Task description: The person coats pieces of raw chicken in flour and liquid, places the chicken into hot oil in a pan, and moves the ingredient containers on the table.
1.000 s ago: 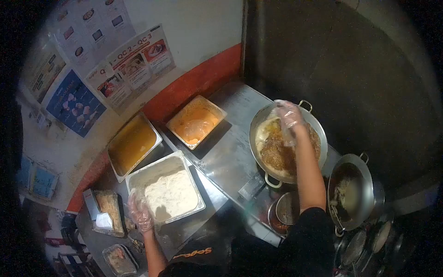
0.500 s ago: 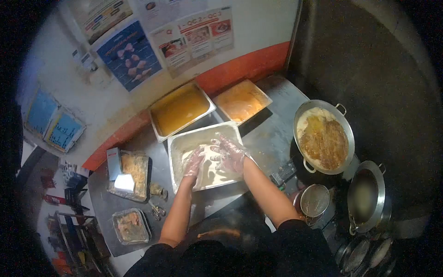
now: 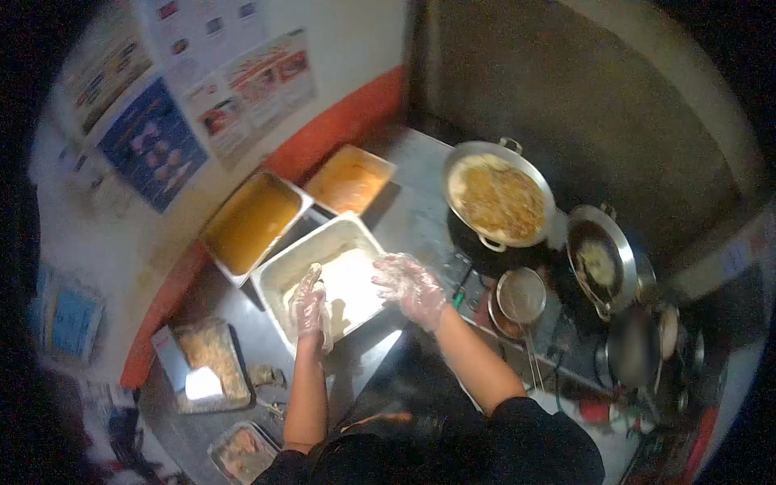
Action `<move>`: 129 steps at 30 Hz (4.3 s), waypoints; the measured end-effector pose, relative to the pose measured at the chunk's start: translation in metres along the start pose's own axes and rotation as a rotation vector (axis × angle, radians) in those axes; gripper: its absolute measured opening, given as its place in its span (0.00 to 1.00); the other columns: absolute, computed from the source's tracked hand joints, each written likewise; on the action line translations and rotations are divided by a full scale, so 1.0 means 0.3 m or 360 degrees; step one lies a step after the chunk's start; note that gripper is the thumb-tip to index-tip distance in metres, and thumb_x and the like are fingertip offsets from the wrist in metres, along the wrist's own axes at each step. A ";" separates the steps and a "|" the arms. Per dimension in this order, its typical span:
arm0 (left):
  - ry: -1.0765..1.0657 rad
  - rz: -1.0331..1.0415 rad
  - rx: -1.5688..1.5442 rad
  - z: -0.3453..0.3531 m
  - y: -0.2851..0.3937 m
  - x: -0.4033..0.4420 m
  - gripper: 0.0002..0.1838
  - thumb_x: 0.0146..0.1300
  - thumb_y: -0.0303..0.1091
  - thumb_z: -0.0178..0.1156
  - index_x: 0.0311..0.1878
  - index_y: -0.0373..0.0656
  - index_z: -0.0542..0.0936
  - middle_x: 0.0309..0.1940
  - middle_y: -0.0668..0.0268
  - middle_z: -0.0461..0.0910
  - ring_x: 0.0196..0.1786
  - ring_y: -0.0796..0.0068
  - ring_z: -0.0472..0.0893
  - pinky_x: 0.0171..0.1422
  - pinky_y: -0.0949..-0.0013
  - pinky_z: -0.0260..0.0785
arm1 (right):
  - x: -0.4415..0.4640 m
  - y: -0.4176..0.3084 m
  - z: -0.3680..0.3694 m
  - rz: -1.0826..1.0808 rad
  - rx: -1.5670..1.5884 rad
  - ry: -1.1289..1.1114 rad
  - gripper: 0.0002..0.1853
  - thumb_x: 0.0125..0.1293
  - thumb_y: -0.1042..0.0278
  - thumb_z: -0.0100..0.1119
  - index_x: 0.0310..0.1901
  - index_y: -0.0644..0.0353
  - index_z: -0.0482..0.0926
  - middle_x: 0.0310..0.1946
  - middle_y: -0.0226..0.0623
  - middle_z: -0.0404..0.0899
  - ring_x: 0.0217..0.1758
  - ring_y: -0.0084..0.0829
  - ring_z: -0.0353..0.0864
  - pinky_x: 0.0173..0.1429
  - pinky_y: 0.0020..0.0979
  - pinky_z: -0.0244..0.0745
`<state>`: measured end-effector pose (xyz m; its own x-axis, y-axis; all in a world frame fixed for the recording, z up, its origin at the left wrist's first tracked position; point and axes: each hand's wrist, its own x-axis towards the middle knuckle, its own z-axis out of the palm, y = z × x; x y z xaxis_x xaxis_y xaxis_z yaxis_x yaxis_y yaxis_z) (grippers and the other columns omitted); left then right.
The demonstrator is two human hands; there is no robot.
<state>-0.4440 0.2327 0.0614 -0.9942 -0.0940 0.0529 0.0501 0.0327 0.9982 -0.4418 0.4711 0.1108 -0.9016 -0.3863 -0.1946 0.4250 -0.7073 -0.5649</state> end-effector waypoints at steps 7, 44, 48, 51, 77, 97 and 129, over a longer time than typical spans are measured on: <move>-0.0725 -0.0004 -0.0123 0.302 0.087 -0.189 0.16 0.56 0.28 0.56 0.49 0.40 0.77 0.43 0.63 0.79 0.47 0.72 0.77 0.51 0.73 0.68 | -0.495 -0.087 -0.172 -0.0614 -0.0012 0.0647 0.23 0.64 0.60 0.49 0.57 0.65 0.66 0.54 0.46 0.71 0.50 0.40 0.76 0.52 0.39 0.73; -0.0094 -0.1945 -0.1351 0.724 -1.405 0.263 0.17 0.69 0.35 0.34 0.56 0.47 0.66 0.57 0.68 0.67 0.56 0.71 0.67 0.56 0.70 0.60 | -1.414 0.525 -1.043 -0.0280 0.0961 0.0919 0.25 0.61 0.64 0.58 0.56 0.70 0.68 0.57 0.47 0.69 0.63 0.38 0.66 0.64 0.36 0.64; -0.1745 -0.1079 -0.0386 0.825 -1.310 0.145 0.14 0.69 0.36 0.34 0.49 0.49 0.69 0.53 0.70 0.68 0.52 0.75 0.67 0.53 0.72 0.59 | -1.428 0.575 -1.047 -0.0253 0.0826 0.0985 0.25 0.61 0.65 0.58 0.57 0.69 0.68 0.57 0.47 0.69 0.62 0.37 0.67 0.62 0.34 0.65; -0.0195 -0.1733 -0.0191 0.910 -1.251 0.114 0.11 0.69 0.40 0.43 0.28 0.53 0.66 0.24 0.74 0.67 0.21 0.79 0.64 0.22 0.75 0.55 | -1.443 0.574 -1.053 -0.0261 0.0838 0.0986 0.25 0.60 0.65 0.59 0.57 0.68 0.68 0.56 0.45 0.71 0.60 0.34 0.70 0.60 0.32 0.67; -0.0309 -0.1213 0.0421 1.067 -1.084 -0.043 0.15 0.69 0.43 0.42 0.50 0.46 0.72 0.54 0.66 0.72 0.47 0.72 0.72 0.49 0.67 0.63 | -1.449 0.599 -1.057 -0.0431 0.0768 0.1068 0.25 0.62 0.63 0.57 0.58 0.67 0.67 0.56 0.45 0.71 0.61 0.38 0.69 0.61 0.34 0.66; -0.0242 -0.1314 -0.0393 1.055 -0.841 -0.260 0.10 0.65 0.42 0.47 0.40 0.47 0.71 0.44 0.68 0.73 0.42 0.77 0.70 0.44 0.68 0.61 | -1.462 0.422 -0.975 -0.0506 0.0209 0.0719 0.25 0.64 0.60 0.53 0.59 0.64 0.67 0.63 0.47 0.62 0.57 0.35 0.72 0.59 0.37 0.68; 0.0757 0.0376 0.0820 -0.283 -0.057 -0.521 0.22 0.52 0.20 0.52 0.54 0.40 0.73 0.51 0.56 0.74 0.57 0.59 0.72 0.63 0.62 0.62 | -0.072 0.155 0.016 0.0417 -0.0571 0.0793 0.15 0.60 0.67 0.53 0.46 0.64 0.67 0.43 0.44 0.72 0.40 0.44 0.78 0.40 0.44 0.75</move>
<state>-0.2813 0.1623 0.0385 -0.8078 -0.4438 0.3878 0.0898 0.5576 0.8252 -0.4022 0.4435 0.0926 -0.7382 -0.1376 -0.6604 0.6595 -0.3531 -0.6636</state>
